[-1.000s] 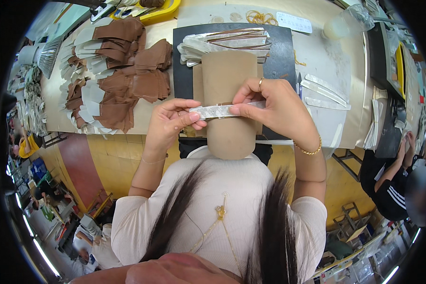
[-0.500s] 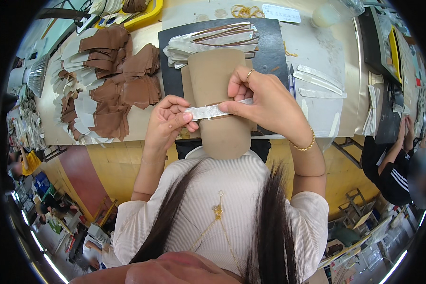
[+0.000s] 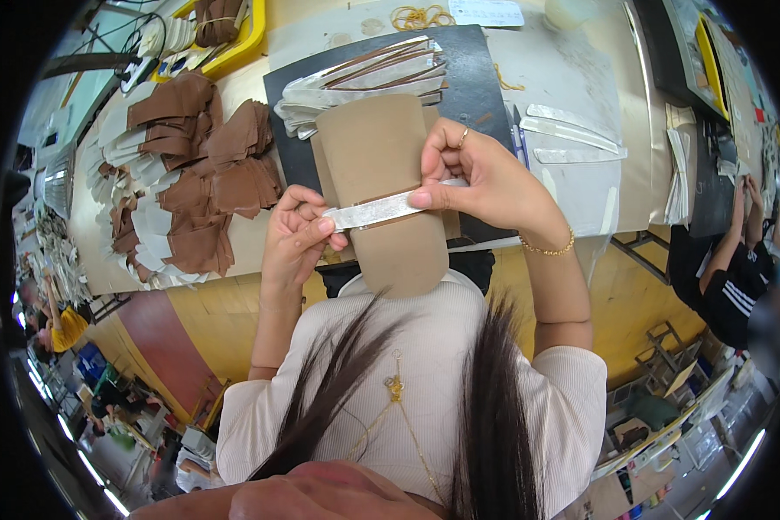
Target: The person repeatedly picks up white strips and brown pieces from the table, wraps the white strip around a cylindrical cardboard form, and places the assembled unit on a stack. The process is repeated continuously throughout the clip.
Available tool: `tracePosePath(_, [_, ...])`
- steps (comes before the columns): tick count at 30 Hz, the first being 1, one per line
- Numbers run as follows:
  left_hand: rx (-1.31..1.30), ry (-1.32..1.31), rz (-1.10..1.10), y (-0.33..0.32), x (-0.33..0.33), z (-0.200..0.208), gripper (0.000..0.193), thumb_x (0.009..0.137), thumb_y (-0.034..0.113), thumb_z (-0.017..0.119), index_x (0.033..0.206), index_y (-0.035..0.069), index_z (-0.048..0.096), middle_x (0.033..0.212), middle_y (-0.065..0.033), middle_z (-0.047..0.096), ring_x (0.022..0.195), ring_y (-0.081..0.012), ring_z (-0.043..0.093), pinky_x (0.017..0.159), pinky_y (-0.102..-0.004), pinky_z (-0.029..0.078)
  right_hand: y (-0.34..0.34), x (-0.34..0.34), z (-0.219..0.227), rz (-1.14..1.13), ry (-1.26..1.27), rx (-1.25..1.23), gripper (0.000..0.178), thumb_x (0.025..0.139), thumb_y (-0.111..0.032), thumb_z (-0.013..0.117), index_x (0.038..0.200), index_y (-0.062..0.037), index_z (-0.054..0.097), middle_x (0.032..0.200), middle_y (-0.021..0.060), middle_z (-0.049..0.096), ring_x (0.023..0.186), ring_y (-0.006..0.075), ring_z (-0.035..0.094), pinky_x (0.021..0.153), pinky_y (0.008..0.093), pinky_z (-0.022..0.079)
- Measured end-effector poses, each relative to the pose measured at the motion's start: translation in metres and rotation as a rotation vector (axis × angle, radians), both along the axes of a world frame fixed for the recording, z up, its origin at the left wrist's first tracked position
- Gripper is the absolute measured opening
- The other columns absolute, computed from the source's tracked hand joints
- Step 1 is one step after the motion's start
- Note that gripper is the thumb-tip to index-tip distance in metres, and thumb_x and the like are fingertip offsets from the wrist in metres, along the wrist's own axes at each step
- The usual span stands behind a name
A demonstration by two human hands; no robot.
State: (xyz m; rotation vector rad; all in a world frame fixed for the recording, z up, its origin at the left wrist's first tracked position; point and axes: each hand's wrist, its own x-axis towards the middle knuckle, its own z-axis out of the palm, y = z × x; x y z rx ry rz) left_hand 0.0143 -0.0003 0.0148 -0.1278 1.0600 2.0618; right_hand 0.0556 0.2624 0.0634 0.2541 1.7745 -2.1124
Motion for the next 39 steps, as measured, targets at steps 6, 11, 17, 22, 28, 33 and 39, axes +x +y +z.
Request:
tracePosePath(6, [0.008,-0.014,-0.005,-0.002,0.000,-0.004,0.029,0.080,-0.006,0.063,0.101,0.000,0.045,0.080,-0.0171,0.063,0.065,-0.0221,0.066,0.057,-0.0286,0.056,0.007,0.009,-0.012,-0.046,-0.040,-0.048,0.036,0.073,-0.014,0.078,0.084,-0.0092,0.044,0.080,-0.0043,0.049,0.077,0.0047,0.050,0.072,0.0195,0.042])
tracePosePath(11, [0.052,-0.030,0.016,-0.001,0.000,-0.008,0.030,0.079,-0.008,0.062,0.103,0.000,0.045,0.079,-0.0176,0.063,0.065,-0.0224,0.066,0.058,-0.0293,0.057,0.005,0.010,-0.019,-0.064,-0.009,0.018,0.037,0.073,-0.015,0.078,0.082,-0.0105,0.043,0.074,-0.0040,0.051,0.071,0.0035,0.052,0.067,0.0180,0.041])
tracePosePath(17, [0.001,0.082,0.046,-0.005,0.003,-0.006,0.036,0.079,-0.007,0.062,0.109,0.000,0.043,0.080,-0.0175,0.063,0.066,-0.0221,0.065,0.059,-0.0300,0.057,0.012,0.014,-0.023,-0.076,-0.051,0.083,0.033,0.073,-0.013,0.077,0.087,-0.0093,0.047,0.072,-0.0043,0.051,0.069,0.0027,0.050,0.066,0.0176,0.041])
tracePosePath(22, [-0.065,0.208,0.058,-0.027,-0.008,0.001,0.037,0.080,-0.007,0.062,0.111,0.001,0.044,0.081,-0.0162,0.064,0.066,-0.0209,0.065,0.059,-0.0299,0.057,0.024,0.032,-0.024,-0.230,-0.085,-0.164,0.032,0.074,-0.013,0.077,0.089,-0.0047,0.050,0.075,0.0003,0.057,0.067,0.0061,0.057,0.062,0.0191,0.049])
tracePosePath(28, [-0.143,0.183,0.016,-0.028,-0.007,-0.008,0.036,0.080,-0.007,0.062,0.110,0.001,0.045,0.081,-0.0156,0.064,0.065,-0.0203,0.065,0.057,-0.0289,0.056,0.018,0.042,-0.033,-0.278,-0.108,-0.303,0.029,0.075,-0.004,0.074,0.088,-0.0064,0.048,0.075,0.0022,0.060,0.067,0.0067,0.059,0.062,0.0191,0.050])
tracePosePath(33, [-0.135,0.167,-0.008,-0.023,-0.008,-0.012,0.034,0.080,-0.007,0.061,0.110,0.001,0.045,0.081,-0.0149,0.064,0.064,-0.0196,0.064,0.057,-0.0279,0.055,0.016,0.041,-0.030,-0.293,-0.055,-0.299,0.027,0.077,-0.008,0.072,0.091,-0.0057,0.049,0.077,0.0028,0.060,0.066,0.0071,0.059,0.061,0.0192,0.049])
tracePosePath(39, [-0.061,0.124,0.032,-0.028,-0.004,-0.005,0.028,0.081,-0.005,0.060,0.107,-0.003,0.049,0.081,-0.0154,0.064,0.064,-0.0202,0.064,0.058,-0.0285,0.055,0.018,0.039,-0.004,-0.107,-0.142,-0.173,0.027,0.079,-0.019,0.072,0.089,-0.0038,0.053,0.074,0.0014,0.059,0.065,0.0072,0.059,0.057,0.0192,0.047])
